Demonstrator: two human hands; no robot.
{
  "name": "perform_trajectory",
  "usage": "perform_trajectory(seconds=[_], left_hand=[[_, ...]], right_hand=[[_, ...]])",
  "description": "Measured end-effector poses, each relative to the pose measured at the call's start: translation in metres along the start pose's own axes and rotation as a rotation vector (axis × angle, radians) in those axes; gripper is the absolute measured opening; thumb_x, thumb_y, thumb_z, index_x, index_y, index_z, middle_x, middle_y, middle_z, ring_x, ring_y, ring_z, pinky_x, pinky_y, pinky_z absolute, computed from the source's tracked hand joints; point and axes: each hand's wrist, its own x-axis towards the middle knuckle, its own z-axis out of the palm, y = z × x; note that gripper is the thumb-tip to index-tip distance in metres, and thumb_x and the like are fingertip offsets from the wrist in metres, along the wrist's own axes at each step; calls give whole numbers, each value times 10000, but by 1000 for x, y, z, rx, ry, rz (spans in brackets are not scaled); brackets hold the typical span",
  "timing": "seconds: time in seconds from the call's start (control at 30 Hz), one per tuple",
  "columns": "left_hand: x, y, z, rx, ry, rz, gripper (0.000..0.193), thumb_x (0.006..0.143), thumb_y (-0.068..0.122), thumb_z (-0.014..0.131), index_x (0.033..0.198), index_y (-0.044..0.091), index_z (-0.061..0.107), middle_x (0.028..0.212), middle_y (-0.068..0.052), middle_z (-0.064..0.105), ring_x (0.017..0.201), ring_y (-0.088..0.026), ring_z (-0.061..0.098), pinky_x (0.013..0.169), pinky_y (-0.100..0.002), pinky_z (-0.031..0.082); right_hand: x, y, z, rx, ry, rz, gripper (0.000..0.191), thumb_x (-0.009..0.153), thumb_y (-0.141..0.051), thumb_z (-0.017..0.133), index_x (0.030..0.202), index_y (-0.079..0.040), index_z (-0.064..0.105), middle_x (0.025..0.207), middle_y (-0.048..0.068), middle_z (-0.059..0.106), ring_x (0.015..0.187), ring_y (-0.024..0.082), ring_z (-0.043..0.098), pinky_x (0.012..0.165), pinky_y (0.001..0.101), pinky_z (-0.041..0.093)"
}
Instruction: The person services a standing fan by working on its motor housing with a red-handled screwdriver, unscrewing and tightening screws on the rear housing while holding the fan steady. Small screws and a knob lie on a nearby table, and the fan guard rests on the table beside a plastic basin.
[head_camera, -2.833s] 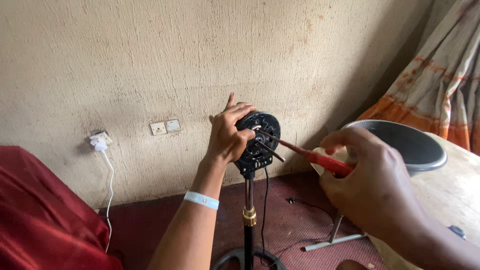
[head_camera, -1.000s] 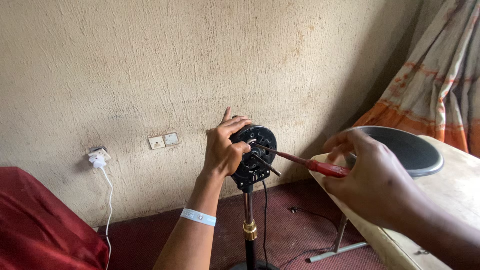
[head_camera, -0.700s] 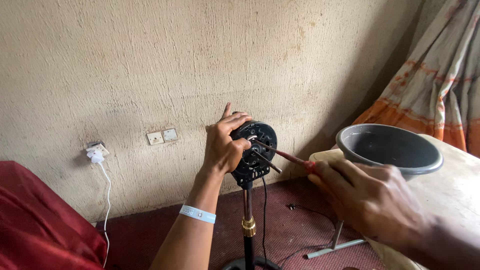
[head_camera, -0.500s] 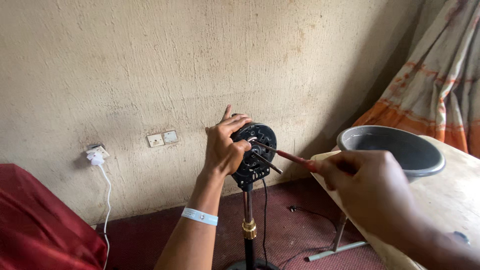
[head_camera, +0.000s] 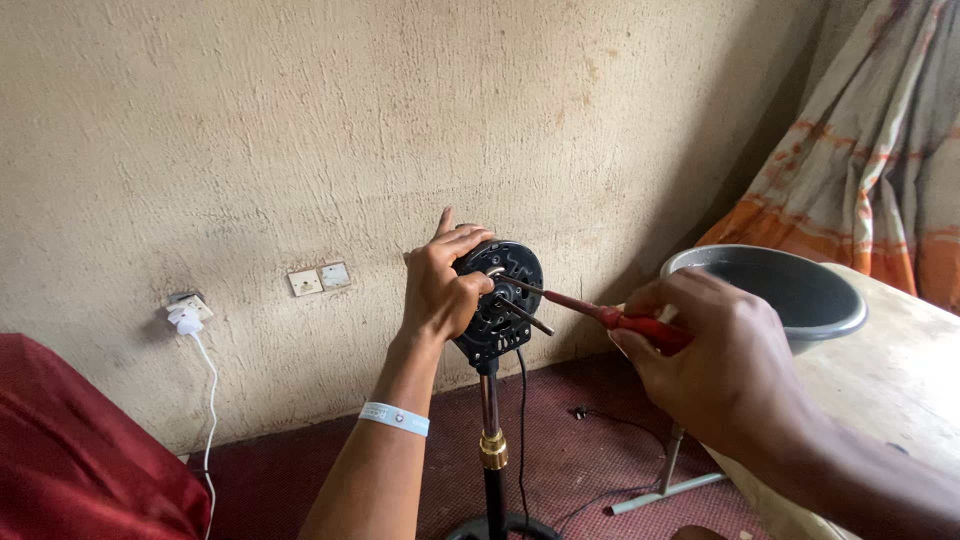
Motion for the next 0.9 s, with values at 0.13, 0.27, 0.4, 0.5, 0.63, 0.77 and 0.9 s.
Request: perform_trajectory(seconds=[0.13, 0.27, 0.4, 0.5, 0.63, 0.77, 0.9], left_hand=[[0, -6, 3, -21, 0, 38, 618, 566, 74, 653, 1171, -17, 742, 1361, -223, 654, 1507, -402, 357, 1237, -503, 303], [2, -13, 3, -28, -12, 43, 602, 559, 80, 648, 1145, -5, 759, 1352, -215, 668, 1508, -390, 362, 1230, -502, 317], [3, -16, 0, -19, -10, 42, 585, 588, 86, 654, 1158, -1, 753, 1350, -204, 667, 1506, -376, 371, 1228, -480, 309], [3, -14, -4, -31, -14, 37, 611, 573, 76, 656, 1172, 0, 747, 1354, -200, 663, 1505, -371, 373, 1236, -464, 321], [4, -5, -9, -20, -41, 17, 603, 575, 66, 663, 1170, 10, 752, 1362, -186, 666, 1512, -356, 356, 1242, -448, 296], [3, 6, -10, 4, -95, 23, 607, 565, 80, 700, 1167, 9, 741, 1365, -186, 658, 1506, -352, 338, 1261, -418, 233], [2, 14, -5, 70, -114, 51, 563, 585, 63, 721, 1146, 26, 752, 1334, -176, 669, 1432, -340, 470, 1283, -418, 195]], right_hand=[[-3, 6, 3, -329, -88, -457, 152, 923, -100, 703, 1001, 18, 757, 842, 137, 748, 564, 171, 685, 438, 299, 577], [-8, -5, 17, -245, -95, -237, 201, 875, -131, 716, 1007, 7, 780, 783, 130, 752, 481, 200, 671, 417, 334, 578], [-7, -13, 17, -78, -43, 34, 169, 874, -155, 708, 954, -44, 808, 829, 114, 786, 528, 182, 725, 458, 307, 557], [-4, -20, 17, -70, -27, 59, 173, 862, -159, 721, 945, -31, 802, 861, 122, 795, 586, 203, 751, 503, 318, 616], [2, -27, 11, -81, -64, 129, 168, 853, -158, 735, 957, -44, 802, 845, 116, 796, 605, 219, 759, 564, 349, 627], [5, -24, -9, -40, -27, 143, 235, 816, -166, 755, 1014, -45, 793, 882, 124, 794, 679, 216, 780, 575, 331, 633], [-2, -14, -28, -121, -44, 314, 286, 814, -217, 794, 1056, -65, 798, 862, 153, 783, 638, 249, 760, 556, 376, 583]])
